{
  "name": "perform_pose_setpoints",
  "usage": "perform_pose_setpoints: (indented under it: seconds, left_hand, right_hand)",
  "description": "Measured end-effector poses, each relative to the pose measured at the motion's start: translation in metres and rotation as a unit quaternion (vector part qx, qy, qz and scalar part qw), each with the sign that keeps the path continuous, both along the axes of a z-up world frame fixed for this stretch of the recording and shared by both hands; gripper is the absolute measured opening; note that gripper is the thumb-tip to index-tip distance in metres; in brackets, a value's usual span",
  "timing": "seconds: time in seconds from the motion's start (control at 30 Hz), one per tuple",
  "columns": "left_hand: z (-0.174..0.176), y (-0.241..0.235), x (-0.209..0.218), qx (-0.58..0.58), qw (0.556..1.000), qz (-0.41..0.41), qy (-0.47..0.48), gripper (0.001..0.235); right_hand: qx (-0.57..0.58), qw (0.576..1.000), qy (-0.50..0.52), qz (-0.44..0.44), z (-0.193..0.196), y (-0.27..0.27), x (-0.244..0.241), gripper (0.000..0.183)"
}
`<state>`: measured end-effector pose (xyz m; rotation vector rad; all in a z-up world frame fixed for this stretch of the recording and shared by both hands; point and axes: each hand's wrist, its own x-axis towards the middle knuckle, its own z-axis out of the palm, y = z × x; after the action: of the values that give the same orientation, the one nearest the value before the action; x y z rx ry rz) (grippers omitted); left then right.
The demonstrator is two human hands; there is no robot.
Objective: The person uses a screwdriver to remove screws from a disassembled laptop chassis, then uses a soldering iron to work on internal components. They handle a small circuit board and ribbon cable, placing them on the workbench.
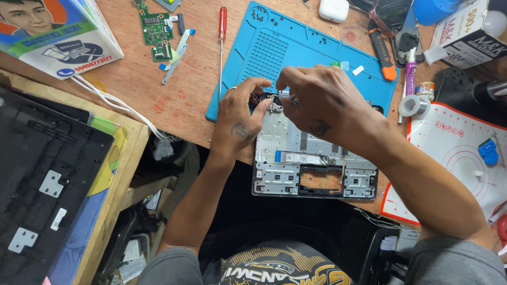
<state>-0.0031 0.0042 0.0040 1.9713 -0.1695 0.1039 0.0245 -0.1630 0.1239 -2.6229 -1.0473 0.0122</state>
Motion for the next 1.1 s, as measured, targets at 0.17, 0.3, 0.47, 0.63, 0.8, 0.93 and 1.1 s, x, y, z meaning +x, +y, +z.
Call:
perform_pose_setpoints:
  seconds: [0.17,0.3,0.47,0.63,0.8,0.93,1.1]
  left_hand:
    - [-0.001,0.000,0.000,0.002,1.000,0.001,0.003,0.030]
    - [0.002,0.000,-0.002,-0.007,1.000,0.003,0.014,0.029]
    - [-0.001,-0.001,0.000,-0.014,1.000,0.006,-0.009,0.029]
    - [-0.002,-0.001,0.000,-0.011,1.000,0.006,-0.010,0.030]
    - [-0.001,0.001,0.000,-0.016,1.000,0.004,0.000,0.032]
    - [-0.005,-0.001,0.000,-0.019,1.000,0.015,-0.009,0.032]
    - [-0.004,-0.002,0.001,-0.009,1.000,0.014,-0.026,0.031]
  right_hand:
    - [-0.054,0.997,0.038,-0.036,0.004,-0.001,-0.006,0.016]
    - [-0.038,0.998,0.053,-0.014,0.010,-0.003,-0.008,0.025]
    - [0.033,0.998,0.050,0.019,0.009,-0.004,-0.006,0.020]
    - [0.005,0.999,0.039,0.000,0.000,-0.006,-0.011,0.013]
    - [0.054,0.997,0.046,-0.011,-0.010,-0.022,0.000,0.017]
    - [0.170,0.983,-0.058,-0.039,-0.016,-0.054,0.036,0.020]
    - [0.164,0.974,-0.102,-0.117,-0.055,-0.070,0.073,0.021]
